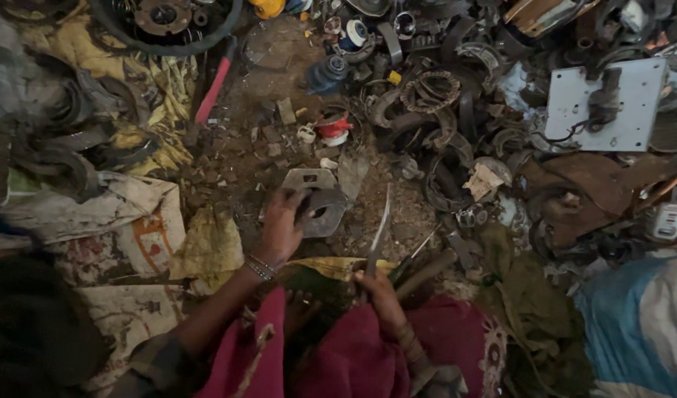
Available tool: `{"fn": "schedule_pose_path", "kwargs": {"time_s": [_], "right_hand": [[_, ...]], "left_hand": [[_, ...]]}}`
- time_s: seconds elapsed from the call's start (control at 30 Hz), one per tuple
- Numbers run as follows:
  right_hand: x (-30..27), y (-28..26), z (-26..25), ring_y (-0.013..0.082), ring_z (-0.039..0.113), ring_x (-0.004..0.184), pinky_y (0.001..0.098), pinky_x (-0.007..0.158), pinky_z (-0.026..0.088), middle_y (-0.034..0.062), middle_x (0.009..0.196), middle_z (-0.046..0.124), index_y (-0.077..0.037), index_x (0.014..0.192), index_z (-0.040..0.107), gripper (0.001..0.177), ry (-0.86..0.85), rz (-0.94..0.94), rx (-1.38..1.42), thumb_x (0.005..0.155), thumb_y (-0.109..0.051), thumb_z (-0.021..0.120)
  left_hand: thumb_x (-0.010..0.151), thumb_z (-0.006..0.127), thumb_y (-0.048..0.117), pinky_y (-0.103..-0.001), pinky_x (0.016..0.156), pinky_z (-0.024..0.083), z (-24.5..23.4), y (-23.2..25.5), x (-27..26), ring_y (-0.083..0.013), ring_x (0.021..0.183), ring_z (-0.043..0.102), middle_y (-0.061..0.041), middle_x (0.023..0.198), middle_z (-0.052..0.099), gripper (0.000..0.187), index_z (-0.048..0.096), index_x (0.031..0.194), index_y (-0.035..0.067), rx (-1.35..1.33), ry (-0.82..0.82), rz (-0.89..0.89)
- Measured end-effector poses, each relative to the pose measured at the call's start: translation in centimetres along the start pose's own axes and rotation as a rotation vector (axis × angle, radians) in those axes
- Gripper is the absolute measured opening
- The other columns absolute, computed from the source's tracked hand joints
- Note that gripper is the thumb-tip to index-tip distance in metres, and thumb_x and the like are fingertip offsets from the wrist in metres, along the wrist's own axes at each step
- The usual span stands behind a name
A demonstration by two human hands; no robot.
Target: The person sits on the floor and repeatedly strikes a small metal part with a hammer. The part is held in place by hand while the hammer is used to shape or flatten it.
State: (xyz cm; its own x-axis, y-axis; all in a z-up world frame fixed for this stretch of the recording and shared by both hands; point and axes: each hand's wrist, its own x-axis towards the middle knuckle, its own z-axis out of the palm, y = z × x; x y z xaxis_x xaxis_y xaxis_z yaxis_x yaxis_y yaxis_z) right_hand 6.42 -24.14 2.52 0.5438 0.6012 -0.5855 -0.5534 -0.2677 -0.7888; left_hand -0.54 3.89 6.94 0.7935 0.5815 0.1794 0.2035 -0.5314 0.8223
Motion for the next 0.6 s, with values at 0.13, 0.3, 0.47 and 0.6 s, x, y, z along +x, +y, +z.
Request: {"fn": "schedule_pose_path", "kwargs": {"time_s": [0.13,0.3,0.47,0.6], "right_hand": [[-0.2,1.1,1.4,0.0114,0.059,0.066,0.0312,0.057,0.051,0.0035,0.078,0.059,0.001,0.103,0.059,0.020,-0.016,-0.338,-0.274,0.104,-0.019,0.065],[-2.3,-1.4,3.5,0.0133,0.060,0.064,0.0326,0.055,0.052,0.0028,0.075,0.062,-0.002,0.103,0.059,0.021,0.342,-0.344,-0.638,0.100,-0.021,0.066],[-4.0,-8.1,5.4,0.0137,0.064,0.065,0.0319,0.056,0.057,0.0025,0.079,0.065,-0.002,0.119,0.053,0.030,0.328,-0.383,-0.347,0.098,-0.020,0.062],[-5.5,-14.2,5.4,0.0131,0.067,0.070,0.0305,0.062,0.064,0.0015,0.084,0.063,-0.001,0.128,0.051,0.032,0.003,-0.405,-0.297,0.104,-0.022,0.055]], "left_hand": [[0.071,0.071,-0.004,-0.050,0.098,0.049,0.4,-0.9,-0.6,-0.0445,0.116,0.057,-0.025,0.125,0.058,0.057,0.066,0.127,0.006,0.076,-0.010,0.114],[0.066,0.075,-0.002,-0.051,0.097,0.048,0.4,-1.5,-0.5,-0.0499,0.117,0.055,-0.031,0.128,0.058,0.065,0.063,0.130,-0.003,0.134,-0.085,0.250],[0.079,0.075,0.006,-0.048,0.095,0.051,-0.7,-0.7,-0.1,-0.0427,0.107,0.063,-0.024,0.116,0.067,0.053,0.063,0.130,0.001,0.234,-0.242,0.132],[0.084,0.077,0.013,-0.048,0.086,0.054,-1.0,0.4,-0.7,-0.0421,0.099,0.065,-0.024,0.111,0.066,0.047,0.063,0.127,0.000,0.192,-0.222,0.012]]}}
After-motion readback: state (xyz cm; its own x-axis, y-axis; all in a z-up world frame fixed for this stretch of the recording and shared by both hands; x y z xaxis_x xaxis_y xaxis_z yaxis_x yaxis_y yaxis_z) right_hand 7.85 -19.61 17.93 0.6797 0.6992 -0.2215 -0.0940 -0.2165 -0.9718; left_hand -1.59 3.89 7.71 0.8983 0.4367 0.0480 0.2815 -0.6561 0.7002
